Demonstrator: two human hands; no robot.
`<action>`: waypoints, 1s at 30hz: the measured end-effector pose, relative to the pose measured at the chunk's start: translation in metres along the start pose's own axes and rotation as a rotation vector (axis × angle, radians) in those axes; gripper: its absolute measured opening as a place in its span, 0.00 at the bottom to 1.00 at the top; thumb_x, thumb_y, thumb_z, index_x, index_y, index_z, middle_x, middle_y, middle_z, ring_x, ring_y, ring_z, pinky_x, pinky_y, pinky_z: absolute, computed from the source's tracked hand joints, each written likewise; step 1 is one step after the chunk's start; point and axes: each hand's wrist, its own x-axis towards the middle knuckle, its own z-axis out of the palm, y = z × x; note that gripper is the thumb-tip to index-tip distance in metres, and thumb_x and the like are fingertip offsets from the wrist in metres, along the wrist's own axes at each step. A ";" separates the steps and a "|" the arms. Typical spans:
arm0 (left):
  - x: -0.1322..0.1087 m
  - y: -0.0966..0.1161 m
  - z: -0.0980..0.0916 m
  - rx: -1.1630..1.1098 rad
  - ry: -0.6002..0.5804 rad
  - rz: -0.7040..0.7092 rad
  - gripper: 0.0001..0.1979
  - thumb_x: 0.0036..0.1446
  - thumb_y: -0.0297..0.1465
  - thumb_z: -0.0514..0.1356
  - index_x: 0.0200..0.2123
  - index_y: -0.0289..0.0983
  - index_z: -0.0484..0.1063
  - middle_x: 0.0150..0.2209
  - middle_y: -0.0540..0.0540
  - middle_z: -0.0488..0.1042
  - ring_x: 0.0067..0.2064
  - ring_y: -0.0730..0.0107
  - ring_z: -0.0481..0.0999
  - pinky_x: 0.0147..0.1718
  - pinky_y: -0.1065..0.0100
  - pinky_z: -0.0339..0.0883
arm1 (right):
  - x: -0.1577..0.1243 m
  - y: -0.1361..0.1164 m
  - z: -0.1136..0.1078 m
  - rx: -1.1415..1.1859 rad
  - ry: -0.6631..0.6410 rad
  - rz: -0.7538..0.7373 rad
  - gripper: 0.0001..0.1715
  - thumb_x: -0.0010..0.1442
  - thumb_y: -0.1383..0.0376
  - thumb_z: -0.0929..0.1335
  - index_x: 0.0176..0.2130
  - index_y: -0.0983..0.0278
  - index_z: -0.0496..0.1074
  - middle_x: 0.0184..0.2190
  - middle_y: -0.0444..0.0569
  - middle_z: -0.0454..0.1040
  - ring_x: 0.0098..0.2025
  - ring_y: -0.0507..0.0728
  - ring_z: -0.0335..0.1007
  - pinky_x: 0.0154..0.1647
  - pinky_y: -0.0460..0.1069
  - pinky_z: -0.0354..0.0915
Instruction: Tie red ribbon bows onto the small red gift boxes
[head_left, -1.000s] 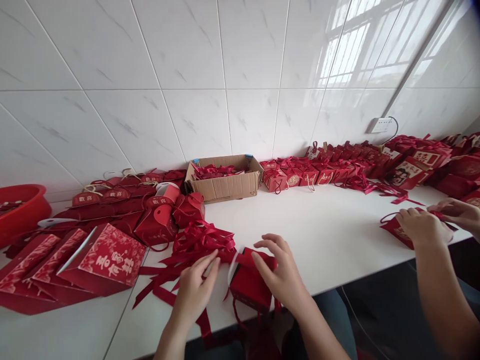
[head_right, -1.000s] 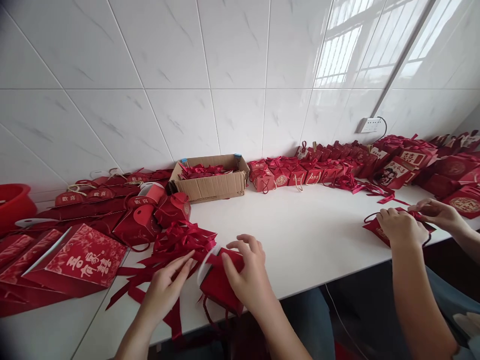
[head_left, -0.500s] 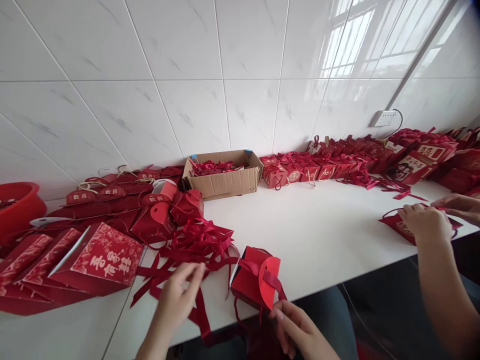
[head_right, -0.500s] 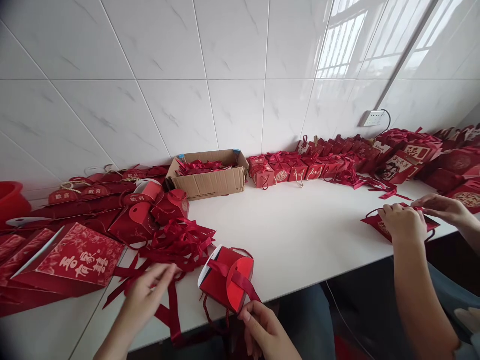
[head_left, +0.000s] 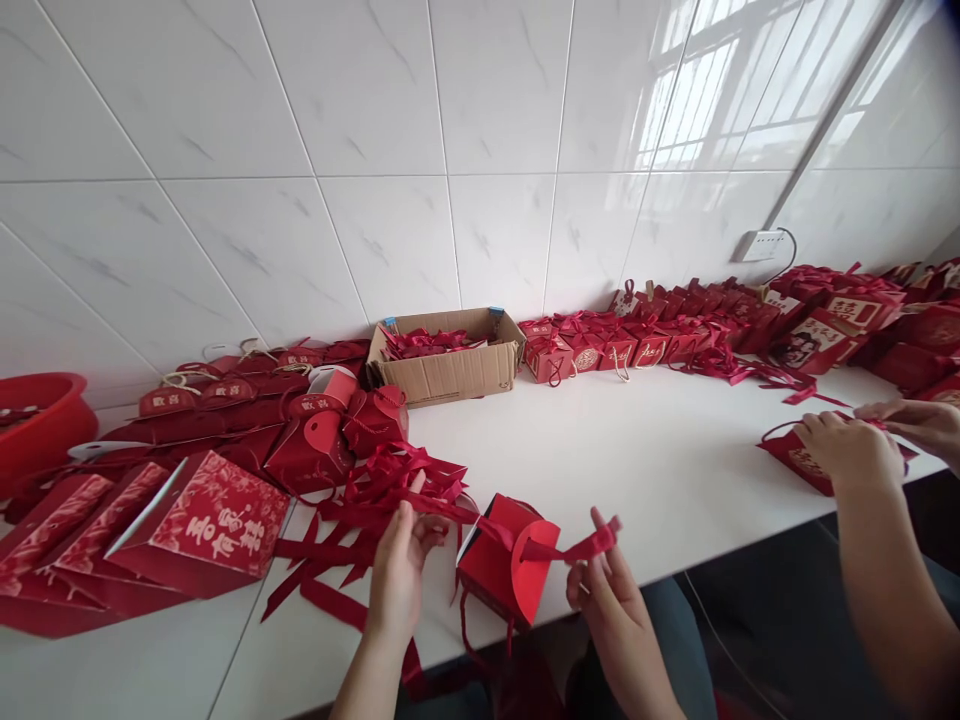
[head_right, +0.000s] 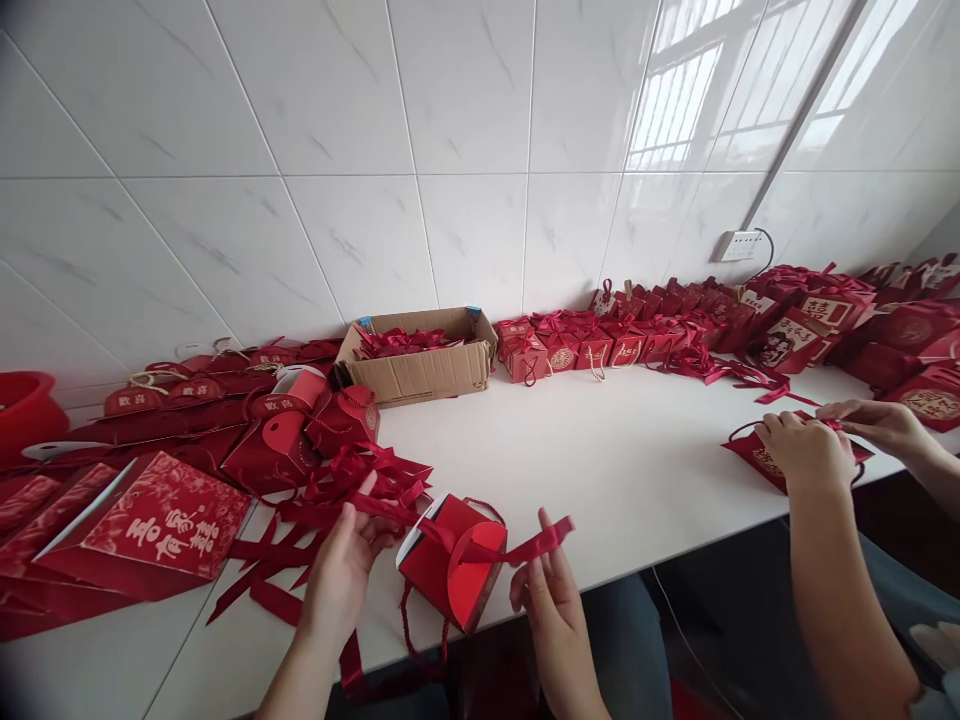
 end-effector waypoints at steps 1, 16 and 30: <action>0.003 0.005 0.001 -0.057 -0.001 -0.006 0.27 0.53 0.45 0.60 0.55 0.42 0.69 0.39 0.44 0.78 0.36 0.65 0.75 0.30 0.68 0.69 | 0.002 -0.004 0.001 0.052 0.009 -0.021 0.28 0.61 0.56 0.67 0.59 0.50 0.60 0.33 0.42 0.72 0.29 0.48 0.63 0.33 0.44 0.63; 0.021 0.045 -0.014 -0.062 0.045 0.065 0.20 0.47 0.41 0.66 0.42 0.37 0.78 0.41 0.44 0.78 0.37 0.69 0.73 0.30 0.73 0.68 | 0.020 -0.080 -0.004 0.161 0.145 -0.357 0.07 0.52 0.62 0.74 0.33 0.62 0.77 0.29 0.45 0.74 0.29 0.48 0.69 0.29 0.42 0.68; 0.006 0.078 0.012 0.136 -0.050 0.307 0.16 0.50 0.39 0.66 0.41 0.37 0.79 0.39 0.45 0.79 0.44 0.62 0.75 0.42 0.68 0.69 | 0.039 -0.138 0.004 -0.093 0.226 -0.577 0.08 0.50 0.62 0.75 0.31 0.63 0.78 0.30 0.48 0.77 0.33 0.54 0.72 0.31 0.48 0.68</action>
